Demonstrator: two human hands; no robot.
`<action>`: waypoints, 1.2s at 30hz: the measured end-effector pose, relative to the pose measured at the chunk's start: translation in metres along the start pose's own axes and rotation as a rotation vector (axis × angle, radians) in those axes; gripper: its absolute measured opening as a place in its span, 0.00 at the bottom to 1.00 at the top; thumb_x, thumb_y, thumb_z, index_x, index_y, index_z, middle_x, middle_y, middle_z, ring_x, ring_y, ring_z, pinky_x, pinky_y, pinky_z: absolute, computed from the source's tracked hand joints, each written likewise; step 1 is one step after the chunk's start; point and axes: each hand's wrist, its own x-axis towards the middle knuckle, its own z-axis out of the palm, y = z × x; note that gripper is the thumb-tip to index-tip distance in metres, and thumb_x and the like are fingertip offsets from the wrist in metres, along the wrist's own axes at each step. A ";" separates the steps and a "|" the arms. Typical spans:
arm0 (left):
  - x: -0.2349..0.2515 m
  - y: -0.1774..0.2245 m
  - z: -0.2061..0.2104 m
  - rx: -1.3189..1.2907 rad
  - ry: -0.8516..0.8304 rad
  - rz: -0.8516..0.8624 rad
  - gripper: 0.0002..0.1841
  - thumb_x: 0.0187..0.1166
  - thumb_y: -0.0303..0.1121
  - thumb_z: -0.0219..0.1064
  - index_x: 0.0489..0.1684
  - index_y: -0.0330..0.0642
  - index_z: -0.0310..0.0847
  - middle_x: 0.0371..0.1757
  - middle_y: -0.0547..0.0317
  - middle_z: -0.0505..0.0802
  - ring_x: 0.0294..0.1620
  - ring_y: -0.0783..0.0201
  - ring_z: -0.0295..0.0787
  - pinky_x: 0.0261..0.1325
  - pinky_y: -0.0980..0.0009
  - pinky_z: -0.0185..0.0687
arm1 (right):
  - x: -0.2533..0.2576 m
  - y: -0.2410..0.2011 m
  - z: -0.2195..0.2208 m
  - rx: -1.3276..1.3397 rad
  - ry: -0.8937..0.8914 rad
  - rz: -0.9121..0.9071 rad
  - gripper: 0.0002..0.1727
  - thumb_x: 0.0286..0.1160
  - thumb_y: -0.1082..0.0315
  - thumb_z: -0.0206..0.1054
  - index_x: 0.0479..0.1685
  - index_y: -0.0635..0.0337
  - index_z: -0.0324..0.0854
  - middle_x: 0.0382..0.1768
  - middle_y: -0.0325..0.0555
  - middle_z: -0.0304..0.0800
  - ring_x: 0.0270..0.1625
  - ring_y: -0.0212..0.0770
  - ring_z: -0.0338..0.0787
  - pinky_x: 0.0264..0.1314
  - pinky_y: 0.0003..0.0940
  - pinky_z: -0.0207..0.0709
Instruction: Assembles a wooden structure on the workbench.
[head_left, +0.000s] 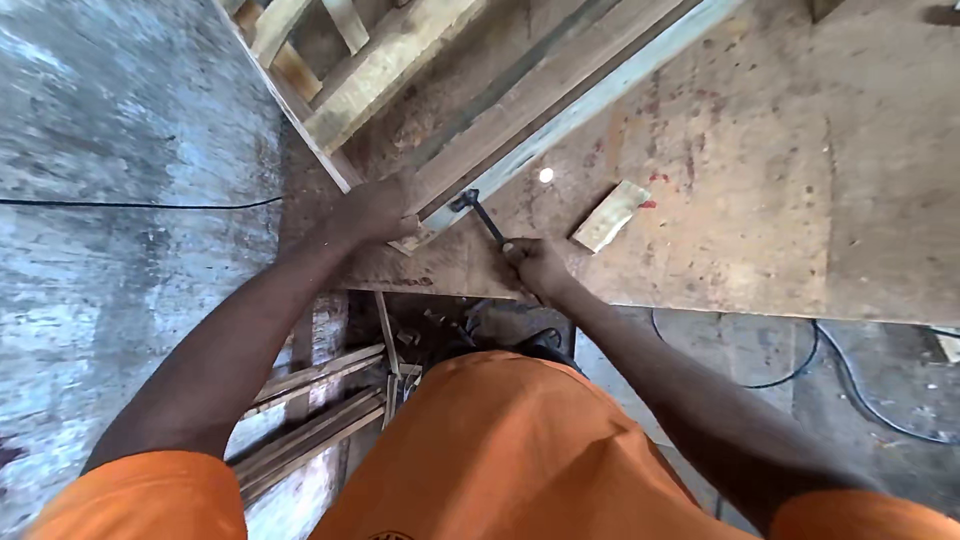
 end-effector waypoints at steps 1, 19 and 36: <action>0.000 -0.002 0.000 0.000 -0.001 0.014 0.43 0.83 0.50 0.60 0.92 0.33 0.46 0.65 0.33 0.86 0.60 0.35 0.89 0.59 0.36 0.82 | -0.008 0.004 0.005 0.032 0.027 -0.006 0.19 0.95 0.61 0.50 0.46 0.64 0.83 0.19 0.41 0.73 0.16 0.34 0.71 0.20 0.32 0.69; 0.005 -0.020 -0.003 -0.096 -0.035 0.139 0.41 0.79 0.47 0.68 0.86 0.32 0.54 0.62 0.33 0.86 0.62 0.34 0.87 0.59 0.33 0.80 | -0.031 -0.010 0.093 0.352 0.170 0.092 0.17 0.97 0.61 0.47 0.60 0.64 0.77 0.16 0.37 0.70 0.10 0.30 0.66 0.11 0.26 0.65; -0.013 0.016 -0.027 0.004 -0.092 0.170 0.18 0.87 0.43 0.64 0.55 0.34 0.87 0.54 0.38 0.91 0.59 0.39 0.88 0.61 0.41 0.82 | -0.092 0.041 -0.046 0.104 0.882 0.003 0.21 0.90 0.65 0.58 0.75 0.66 0.77 0.28 0.47 0.84 0.21 0.36 0.79 0.25 0.36 0.78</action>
